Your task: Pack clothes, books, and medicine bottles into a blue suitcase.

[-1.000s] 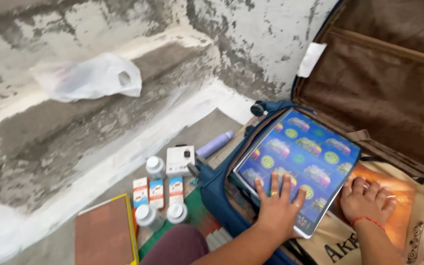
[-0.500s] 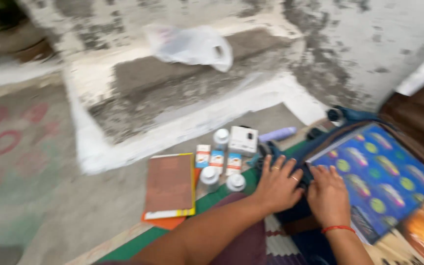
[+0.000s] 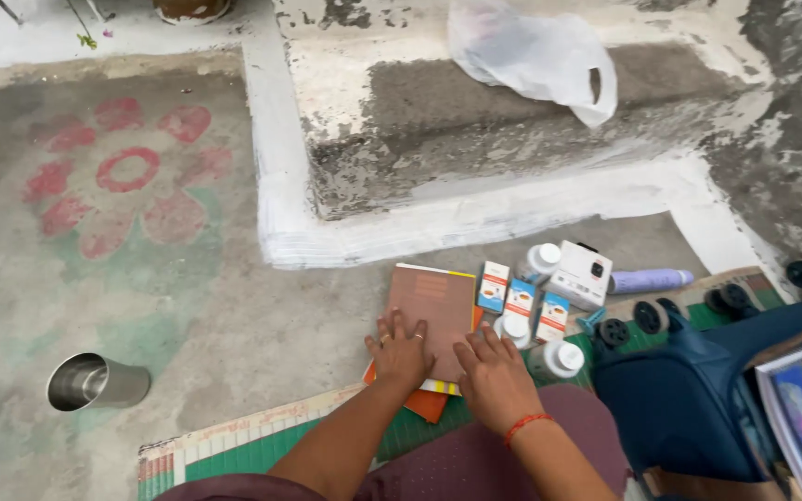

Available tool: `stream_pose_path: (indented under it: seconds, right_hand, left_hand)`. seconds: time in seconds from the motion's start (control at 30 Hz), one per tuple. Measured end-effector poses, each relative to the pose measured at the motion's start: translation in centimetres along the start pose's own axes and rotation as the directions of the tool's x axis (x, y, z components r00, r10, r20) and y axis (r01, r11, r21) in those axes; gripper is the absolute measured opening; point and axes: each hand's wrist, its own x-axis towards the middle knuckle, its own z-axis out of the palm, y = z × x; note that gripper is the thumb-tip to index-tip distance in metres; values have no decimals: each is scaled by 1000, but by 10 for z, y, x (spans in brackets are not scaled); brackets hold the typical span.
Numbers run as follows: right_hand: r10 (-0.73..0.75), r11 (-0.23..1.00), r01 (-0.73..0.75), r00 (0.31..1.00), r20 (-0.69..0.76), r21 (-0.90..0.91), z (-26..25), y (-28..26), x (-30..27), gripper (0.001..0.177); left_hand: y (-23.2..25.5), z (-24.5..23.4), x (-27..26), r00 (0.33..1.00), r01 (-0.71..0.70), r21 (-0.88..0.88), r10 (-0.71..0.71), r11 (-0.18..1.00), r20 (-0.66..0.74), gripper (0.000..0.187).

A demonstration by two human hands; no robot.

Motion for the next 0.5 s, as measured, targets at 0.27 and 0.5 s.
stream_pose_path:
  seconds: [0.27,0.5]
  right_hand:
    - [41,999,-38,993,110,-34,20,-5,7,47]
    - [121,993,-114,970,210,-42,15,-8,4,47]
  left_hand:
    - [-14,-6,39,964,261,-350,-227,900,136,122]
    - [-10,-27,37,906,424,-395,-371,815,205,138]
